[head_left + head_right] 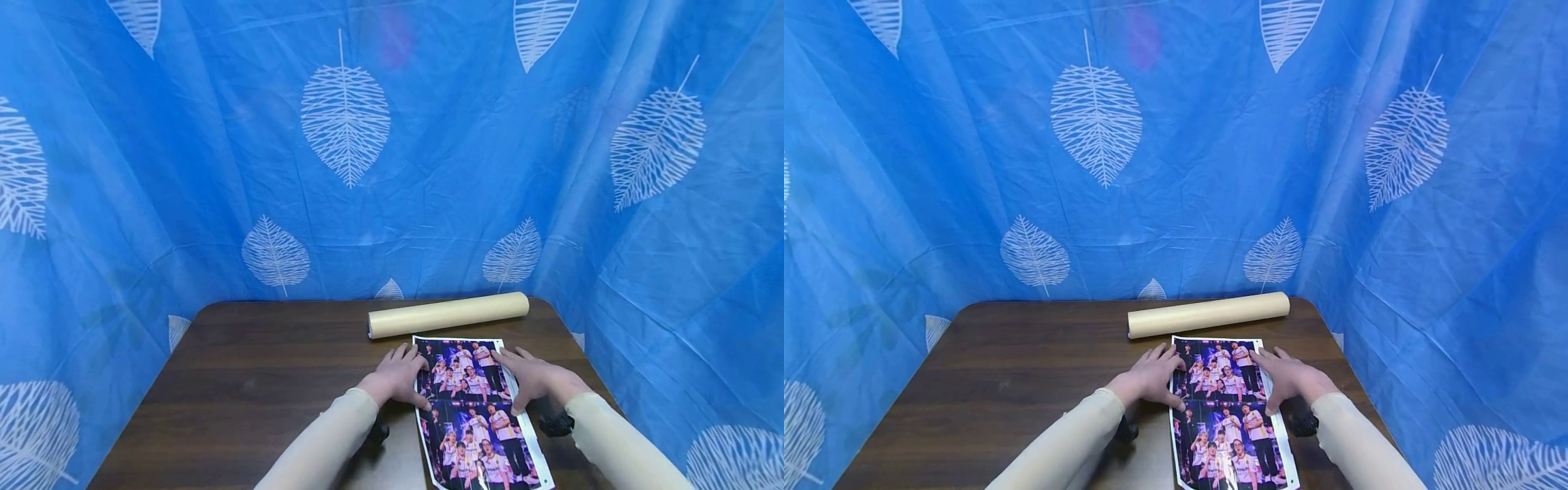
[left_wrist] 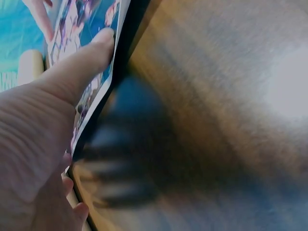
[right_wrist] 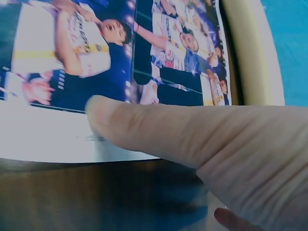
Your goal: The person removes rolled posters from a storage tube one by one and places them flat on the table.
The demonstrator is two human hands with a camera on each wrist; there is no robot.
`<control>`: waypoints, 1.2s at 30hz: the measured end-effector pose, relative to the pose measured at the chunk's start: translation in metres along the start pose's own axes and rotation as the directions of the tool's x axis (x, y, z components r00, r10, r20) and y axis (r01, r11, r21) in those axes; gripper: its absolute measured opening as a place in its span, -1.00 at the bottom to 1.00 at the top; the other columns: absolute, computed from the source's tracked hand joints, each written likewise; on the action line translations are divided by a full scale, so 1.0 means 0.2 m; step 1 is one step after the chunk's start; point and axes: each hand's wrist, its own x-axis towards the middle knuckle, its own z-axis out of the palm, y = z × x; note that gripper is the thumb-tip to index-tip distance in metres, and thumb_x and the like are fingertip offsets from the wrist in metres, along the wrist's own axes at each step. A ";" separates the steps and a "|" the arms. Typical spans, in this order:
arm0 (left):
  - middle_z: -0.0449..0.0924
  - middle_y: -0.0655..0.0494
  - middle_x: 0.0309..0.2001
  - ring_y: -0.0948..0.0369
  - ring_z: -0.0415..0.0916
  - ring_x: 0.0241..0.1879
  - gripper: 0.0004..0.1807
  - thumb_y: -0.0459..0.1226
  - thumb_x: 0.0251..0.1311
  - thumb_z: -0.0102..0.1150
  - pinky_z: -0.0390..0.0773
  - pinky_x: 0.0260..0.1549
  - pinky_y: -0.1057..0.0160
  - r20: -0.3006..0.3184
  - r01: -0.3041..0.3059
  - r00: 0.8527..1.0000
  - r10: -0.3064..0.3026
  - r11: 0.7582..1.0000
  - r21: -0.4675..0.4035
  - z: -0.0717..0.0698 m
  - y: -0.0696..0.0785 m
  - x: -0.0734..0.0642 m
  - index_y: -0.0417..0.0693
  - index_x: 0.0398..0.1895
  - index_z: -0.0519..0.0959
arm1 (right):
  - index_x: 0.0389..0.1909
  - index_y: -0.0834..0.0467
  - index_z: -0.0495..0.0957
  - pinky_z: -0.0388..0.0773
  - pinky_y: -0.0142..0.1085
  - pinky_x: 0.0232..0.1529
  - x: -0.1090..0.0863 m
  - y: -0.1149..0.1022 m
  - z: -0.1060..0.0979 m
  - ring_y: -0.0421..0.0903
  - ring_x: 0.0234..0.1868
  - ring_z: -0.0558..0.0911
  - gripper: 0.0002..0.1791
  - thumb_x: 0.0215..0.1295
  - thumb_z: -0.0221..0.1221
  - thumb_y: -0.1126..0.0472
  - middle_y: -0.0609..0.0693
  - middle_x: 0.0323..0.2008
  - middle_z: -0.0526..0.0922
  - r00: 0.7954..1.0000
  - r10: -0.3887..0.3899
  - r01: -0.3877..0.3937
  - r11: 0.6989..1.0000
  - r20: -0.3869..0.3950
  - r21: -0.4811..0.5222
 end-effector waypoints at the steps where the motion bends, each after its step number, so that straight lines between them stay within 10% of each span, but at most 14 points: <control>1: 0.09 -0.07 0.59 -0.10 -0.05 0.57 -0.19 0.28 -0.14 0.55 0.01 0.50 -0.13 0.010 0.002 1.000 -0.002 1.000 0.003 -0.01 0.00 0.00 0.21 0.18 0.49 | 0.61 0.10 0.09 0.14 0.52 0.25 0.02 -0.01 -0.01 0.44 0.54 -0.08 0.39 -0.27 0.68 -0.04 0.30 0.58 0.03 1.000 0.001 -0.001 0.999 0.007 -0.035; 17: -0.01 0.04 0.63 -0.06 -0.10 0.59 0.32 0.43 -0.20 0.46 -0.06 0.52 -0.10 0.081 0.091 0.992 -0.095 0.995 0.041 -0.05 0.00 0.00 0.13 0.63 0.13 | 0.61 0.06 0.10 -0.01 0.51 0.34 0.08 -0.07 -0.06 0.47 0.53 -0.07 0.52 -0.46 0.72 -0.17 0.26 0.58 0.05 0.998 0.050 -0.042 0.975 0.029 -0.219; 36: -0.01 0.16 0.64 -0.04 -0.09 0.59 0.33 0.46 -0.23 0.43 -0.01 0.51 -0.12 0.109 0.153 0.981 -0.158 0.987 0.058 -0.03 0.00 0.02 0.23 0.64 0.12 | 0.59 0.08 0.14 0.08 0.48 0.33 0.08 -0.05 -0.04 0.45 0.50 0.04 0.52 -0.51 0.71 -0.24 0.29 0.56 0.08 1.000 0.023 -0.020 0.977 0.009 -0.214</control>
